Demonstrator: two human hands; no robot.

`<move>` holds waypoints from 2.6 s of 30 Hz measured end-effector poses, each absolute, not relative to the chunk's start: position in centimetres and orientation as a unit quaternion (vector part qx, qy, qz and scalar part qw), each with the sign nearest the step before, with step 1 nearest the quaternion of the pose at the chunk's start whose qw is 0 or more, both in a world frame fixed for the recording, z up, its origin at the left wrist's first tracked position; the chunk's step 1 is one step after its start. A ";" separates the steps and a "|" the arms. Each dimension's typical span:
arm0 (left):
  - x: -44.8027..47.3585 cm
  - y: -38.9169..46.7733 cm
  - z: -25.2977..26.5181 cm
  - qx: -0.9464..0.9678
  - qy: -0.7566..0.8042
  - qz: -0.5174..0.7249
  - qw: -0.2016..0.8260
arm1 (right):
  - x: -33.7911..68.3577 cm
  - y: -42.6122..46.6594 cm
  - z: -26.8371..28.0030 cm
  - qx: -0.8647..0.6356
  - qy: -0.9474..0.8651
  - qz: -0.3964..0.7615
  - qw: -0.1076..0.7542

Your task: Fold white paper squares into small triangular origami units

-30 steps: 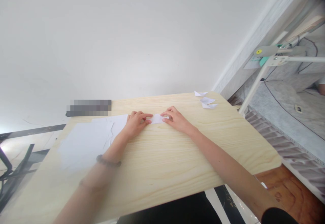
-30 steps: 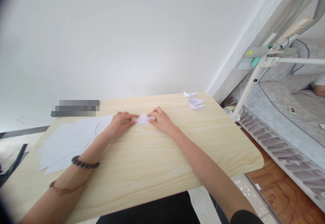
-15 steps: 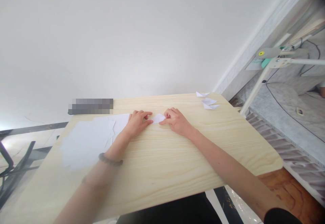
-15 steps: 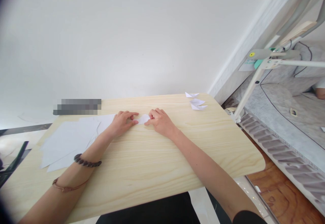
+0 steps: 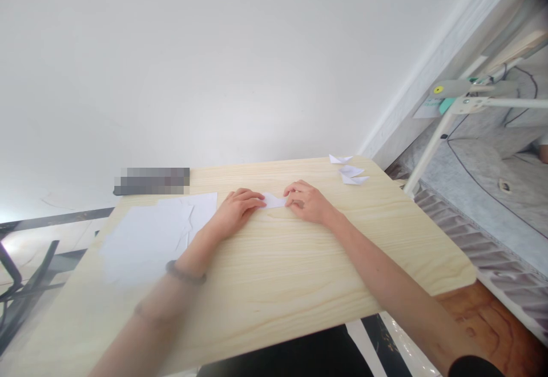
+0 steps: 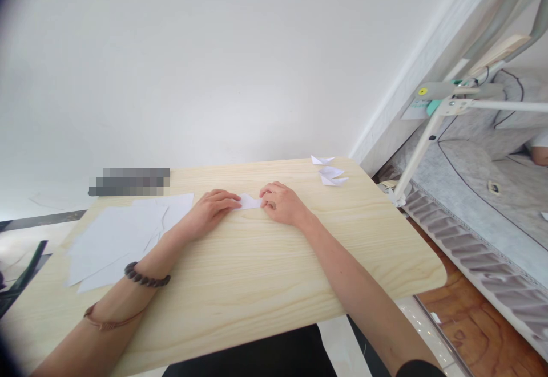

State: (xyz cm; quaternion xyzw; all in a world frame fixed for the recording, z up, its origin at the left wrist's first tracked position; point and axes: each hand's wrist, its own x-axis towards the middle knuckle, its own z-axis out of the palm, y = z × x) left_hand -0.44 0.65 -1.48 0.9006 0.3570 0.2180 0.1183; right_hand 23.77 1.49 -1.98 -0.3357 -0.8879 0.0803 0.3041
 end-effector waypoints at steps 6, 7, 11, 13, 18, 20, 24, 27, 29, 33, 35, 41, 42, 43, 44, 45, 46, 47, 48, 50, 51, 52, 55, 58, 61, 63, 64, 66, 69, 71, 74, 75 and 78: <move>0.0 0.7 -1.5 0.903 0.358 0.225 0.081 | 22.6 1.1 -1.9 -0.351 -0.882 0.103 0.299; 0.0 0.7 -1.5 0.902 0.360 0.225 0.073 | 22.4 1.1 -2.0 -0.354 -0.880 0.102 0.300; -0.1 0.8 -1.7 0.903 0.364 0.226 0.038 | 22.0 1.2 -2.4 -0.369 -0.876 0.067 0.303; -0.1 0.7 -1.6 0.899 0.371 0.231 0.021 | 21.9 1.2 -2.5 -0.371 -0.878 0.035 0.301; 0.1 0.3 -0.9 0.892 0.357 0.276 -0.006 | 21.3 0.8 -1.8 -0.356 -0.885 -0.029 0.301; 0.2 0.1 -0.6 0.891 0.344 0.295 -0.007 | 21.0 0.4 -1.5 -0.347 -0.885 -0.039 0.309; 0.4 -0.2 -0.2 0.886 0.335 0.319 -0.008 | 20.4 -0.2 -1.3 -0.337 -0.883 -0.042 0.325; 0.6 -0.4 -0.1 0.887 0.328 0.325 -0.006 | 20.1 -0.4 -1.4 -0.328 -0.885 -0.047 0.326; 0.7 -0.4 -0.2 0.886 0.327 0.329 -0.003 | 20.0 -0.4 -1.5 -0.324 -0.887 -0.054 0.324; 0.8 -0.5 -0.1 0.880 0.333 0.337 0.005 | 20.2 -0.3 -1.6 -0.319 -0.891 -0.067 0.316; 0.9 -0.6 -0.1 0.879 0.337 0.338 0.010 | 20.3 -0.3 -1.6 -0.316 -0.893 -0.069 0.313; 1.0 -0.8 0.3 0.879 0.342 0.332 0.014 | 20.4 -0.1 -1.5 -0.300 -0.897 -0.059 0.318; 1.0 -0.8 0.3 0.879 0.342 0.333 0.014 | 20.4 0.0 -1.5 -0.295 -0.898 -0.056 0.321; 1.0 -0.8 0.3 0.879 0.342 0.333 0.015 | 20.6 0.0 -1.4 -0.290 -0.899 -0.053 0.323; 0.9 -0.8 0.4 0.878 0.343 0.334 0.016 | 20.7 0.1 -1.4 -0.287 -0.900 -0.050 0.324; 0.8 -0.8 0.4 0.876 0.346 0.335 0.018 | 20.9 0.2 -1.3 -0.287 -0.900 -0.046 0.325; 0.7 -0.7 0.4 0.874 0.350 0.337 0.019 | 21.2 0.2 -1.2 -0.289 -0.898 -0.043 0.328; 0.6 -0.7 0.4 0.870 0.356 0.340 0.019 | 21.4 0.3 -1.2 -0.293 -0.896 -0.040 0.331; 0.4 -0.6 0.3 0.867 0.361 0.344 0.019 | 21.7 0.4 -1.1 -0.297 -0.894 -0.036 0.335; 0.2 -0.6 0.4 0.861 0.367 0.352 0.017 | 22.2 0.5 -1.0 -0.303 -0.890 -0.030 0.339; 0.1 -0.6 0.4 0.860 0.367 0.355 0.016 | 22.4 0.6 -0.9 -0.305 -0.889 -0.027 0.341; 0.1 -0.6 0.4 0.860 0.365 0.357 0.015 | 22.6 0.6 -0.8 -0.306 -0.889 -0.025 0.340; -0.1 -0.6 0.5 0.860 0.365 0.356 0.013 | 23.2 0.9 -0.6 -0.312 -0.888 -0.021 0.338; -0.3 -0.4 0.4 0.852 0.375 0.364 0.012 | 24.0 1.2 -0.5 -0.325 -0.881 -0.024 0.343; -0.6 -0.2 0.2 0.842 0.386 0.378 0.008 | 24.6 1.5 -0.6 -0.341 -0.874 -0.034 0.346; -0.7 -0.2 0.2 0.843 0.382 0.379 0.012 | 24.6 1.5 -0.6 -0.342 -0.877 -0.037 0.335; -0.7 -0.3 0.2 0.845 0.378 0.377 0.017 | 24.4 1.5 -0.6 -0.341 -0.881 -0.037 0.326; -0.5 -0.5 0.3 0.851 0.370 0.371 0.030 | 23.7 1.2 -0.6 -0.338 -0.887 -0.040 0.311; 0.0 -0.7 0.4 0.864 0.359 0.352 0.034 | 22.4 0.7 -0.7 -0.332 -0.891 -0.044 0.306; 0.3 -0.7 0.3 0.876 0.344 0.337 0.032 | 21.6 0.2 -0.8 -0.325 -0.893 -0.040 0.308; 0.5 -0.6 0.0 0.890 0.319 0.324 0.034 | 20.8 -0.2 -0.8 -0.312 -0.897 -0.030 0.312; 0.6 -0.6 -0.1 0.891 0.314 0.326 0.034 | 20.7 -0.3 -0.8 -0.310 -0.897 -0.026 0.313; 0.6 -0.5 -0.3 0.889 0.313 0.332 0.031 | 20.8 -0.2 -0.7 -0.312 -0.895 -0.013 0.318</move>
